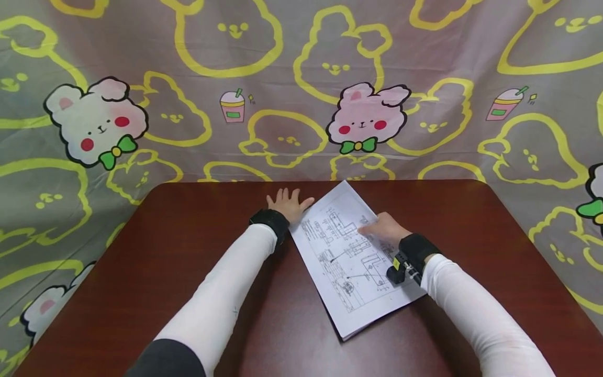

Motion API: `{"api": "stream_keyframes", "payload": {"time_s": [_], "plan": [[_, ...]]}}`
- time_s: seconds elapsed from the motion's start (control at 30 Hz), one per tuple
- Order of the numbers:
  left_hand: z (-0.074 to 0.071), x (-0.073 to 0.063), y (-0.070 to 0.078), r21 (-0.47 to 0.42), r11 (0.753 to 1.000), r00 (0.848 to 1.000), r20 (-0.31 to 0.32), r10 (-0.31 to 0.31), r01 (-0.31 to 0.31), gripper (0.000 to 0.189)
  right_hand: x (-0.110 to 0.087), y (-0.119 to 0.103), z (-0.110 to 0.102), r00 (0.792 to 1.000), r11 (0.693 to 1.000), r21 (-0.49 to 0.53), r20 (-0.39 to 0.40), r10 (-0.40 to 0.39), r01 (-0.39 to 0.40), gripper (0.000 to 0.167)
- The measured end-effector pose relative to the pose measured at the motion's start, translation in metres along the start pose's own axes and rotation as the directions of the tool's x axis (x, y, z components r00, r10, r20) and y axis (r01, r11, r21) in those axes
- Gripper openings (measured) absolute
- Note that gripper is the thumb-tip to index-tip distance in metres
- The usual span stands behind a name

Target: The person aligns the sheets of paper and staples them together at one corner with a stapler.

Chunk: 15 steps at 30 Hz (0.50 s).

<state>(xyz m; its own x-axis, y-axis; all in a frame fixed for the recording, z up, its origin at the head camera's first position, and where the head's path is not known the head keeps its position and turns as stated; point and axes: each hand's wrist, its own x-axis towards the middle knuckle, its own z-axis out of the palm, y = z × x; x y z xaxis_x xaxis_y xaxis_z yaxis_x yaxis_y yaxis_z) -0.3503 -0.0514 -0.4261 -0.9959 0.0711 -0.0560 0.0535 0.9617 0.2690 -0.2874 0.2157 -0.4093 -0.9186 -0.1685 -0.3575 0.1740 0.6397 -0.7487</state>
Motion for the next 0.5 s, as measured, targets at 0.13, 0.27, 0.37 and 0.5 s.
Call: {"api": "stream_keyframes", "payload": {"time_s": [0.13, 0.27, 0.37, 0.5], "plan": [[0.0000, 0.0071, -0.0026, -0.012, 1.000, 1.000, 0.011, 0.007, -0.007, 0.087, -0.0009, -0.0007, -0.0012, 1.000, 1.000, -0.001, -0.007, -0.012, 0.012, 0.048], [-0.0006, 0.0101, -0.0027, 0.014, 1.000, 0.999, 0.037, 0.027, -0.027, 0.091, -0.0023, -0.0006, -0.0023, 1.000, 1.000, 0.009, -0.008, -0.012, 0.012, 0.048], [-0.0021, 0.0084, -0.0016, 0.027, 0.999, 0.998, 0.049, 0.029, -0.030, 0.090, -0.0024, -0.0005, -0.0019, 1.000, 1.000, 0.023, -0.003, -0.013, 0.013, 0.047], [-0.0039, 0.0042, -0.0008, 0.061, 0.998, 0.998, 0.061, 0.016, -0.020, 0.086, -0.0010, 0.0003, -0.0005, 1.000, 0.999, 0.038, 0.016, -0.012, 0.012, 0.046]]}}
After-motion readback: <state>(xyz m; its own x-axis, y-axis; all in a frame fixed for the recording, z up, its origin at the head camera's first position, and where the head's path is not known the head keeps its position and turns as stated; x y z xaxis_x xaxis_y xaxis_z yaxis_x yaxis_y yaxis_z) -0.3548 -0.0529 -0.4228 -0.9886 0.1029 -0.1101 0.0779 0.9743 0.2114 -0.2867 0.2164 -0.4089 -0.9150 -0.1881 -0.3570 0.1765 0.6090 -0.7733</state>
